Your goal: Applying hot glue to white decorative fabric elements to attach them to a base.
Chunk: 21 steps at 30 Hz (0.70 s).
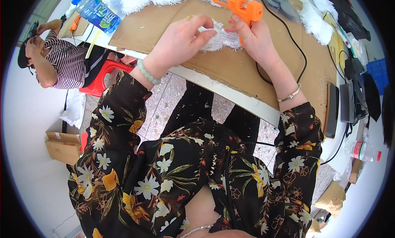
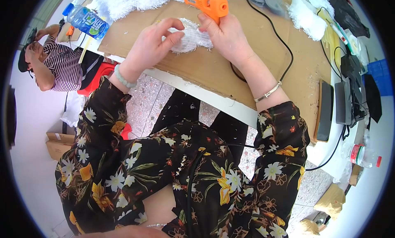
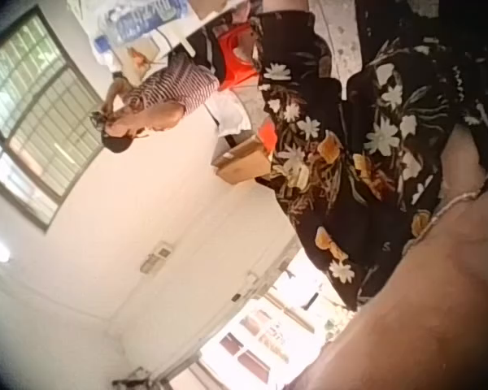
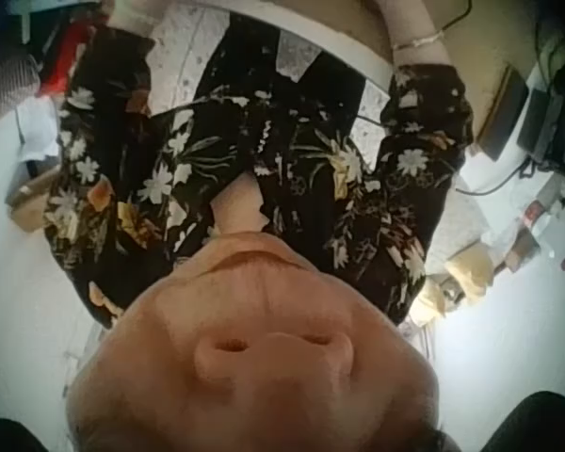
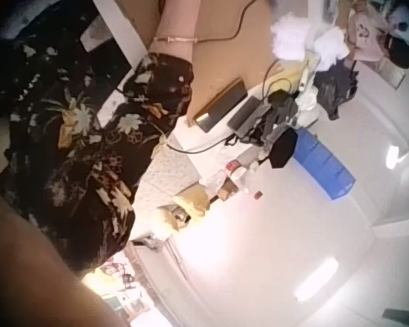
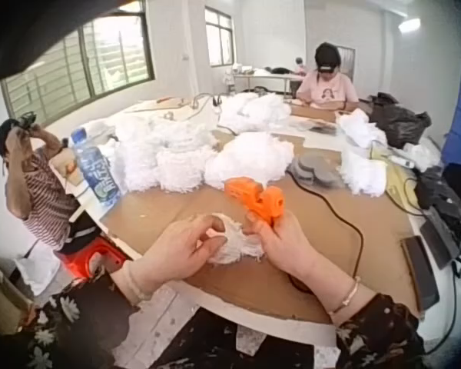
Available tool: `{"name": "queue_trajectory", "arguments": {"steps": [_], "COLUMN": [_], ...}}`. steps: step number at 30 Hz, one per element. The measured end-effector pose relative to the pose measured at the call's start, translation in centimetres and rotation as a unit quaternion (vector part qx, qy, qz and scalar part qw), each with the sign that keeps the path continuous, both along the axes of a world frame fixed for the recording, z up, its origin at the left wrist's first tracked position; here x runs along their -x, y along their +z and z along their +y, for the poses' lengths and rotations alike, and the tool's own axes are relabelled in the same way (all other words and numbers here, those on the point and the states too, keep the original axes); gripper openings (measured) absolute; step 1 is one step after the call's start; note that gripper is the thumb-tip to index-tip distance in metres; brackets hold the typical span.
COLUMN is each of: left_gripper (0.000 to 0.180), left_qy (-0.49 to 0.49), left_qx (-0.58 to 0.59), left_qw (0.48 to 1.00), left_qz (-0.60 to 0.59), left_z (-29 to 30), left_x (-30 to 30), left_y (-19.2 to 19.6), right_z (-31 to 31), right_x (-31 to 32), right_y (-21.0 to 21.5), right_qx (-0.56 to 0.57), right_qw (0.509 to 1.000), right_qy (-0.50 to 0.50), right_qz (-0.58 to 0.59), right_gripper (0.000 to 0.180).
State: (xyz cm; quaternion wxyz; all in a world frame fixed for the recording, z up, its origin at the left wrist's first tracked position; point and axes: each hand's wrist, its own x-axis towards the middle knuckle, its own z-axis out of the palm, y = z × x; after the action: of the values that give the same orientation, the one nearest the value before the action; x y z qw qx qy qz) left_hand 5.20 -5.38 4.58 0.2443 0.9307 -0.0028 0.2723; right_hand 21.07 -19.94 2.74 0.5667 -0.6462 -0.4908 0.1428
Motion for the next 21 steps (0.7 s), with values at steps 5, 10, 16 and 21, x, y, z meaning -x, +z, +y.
{"name": "queue_trajectory", "arguments": {"steps": [5,10,16,21], "left_gripper": [0.013,0.017,0.022,0.023], "left_qy": [0.03,0.013,-0.034,-0.047], "left_qx": [0.105,-0.138,-0.159,-0.154], "left_qw": [0.994,0.99,0.986,0.987], "left_qz": [0.031,-0.026,-0.032,0.027], "left_z": [0.8,1.2,2.1,2.0], "left_x": [-0.6,-1.4,-3.2,-2.8], "left_y": [0.3,0.7,-0.8,0.0], "right_z": [-0.4,-0.4,-0.1,-0.1], "right_x": [0.6,0.7,0.5,0.6], "right_y": [0.3,0.0,-0.4,-0.6], "right_qx": [0.022,0.014,-0.018,-0.022], "right_qw": [1.0,0.999,0.998,0.997], "right_qy": [0.004,0.004,0.003,0.004], "right_qz": [0.012,0.03,0.064,0.07], "right_gripper": [0.044,0.047,0.048,0.047]}}
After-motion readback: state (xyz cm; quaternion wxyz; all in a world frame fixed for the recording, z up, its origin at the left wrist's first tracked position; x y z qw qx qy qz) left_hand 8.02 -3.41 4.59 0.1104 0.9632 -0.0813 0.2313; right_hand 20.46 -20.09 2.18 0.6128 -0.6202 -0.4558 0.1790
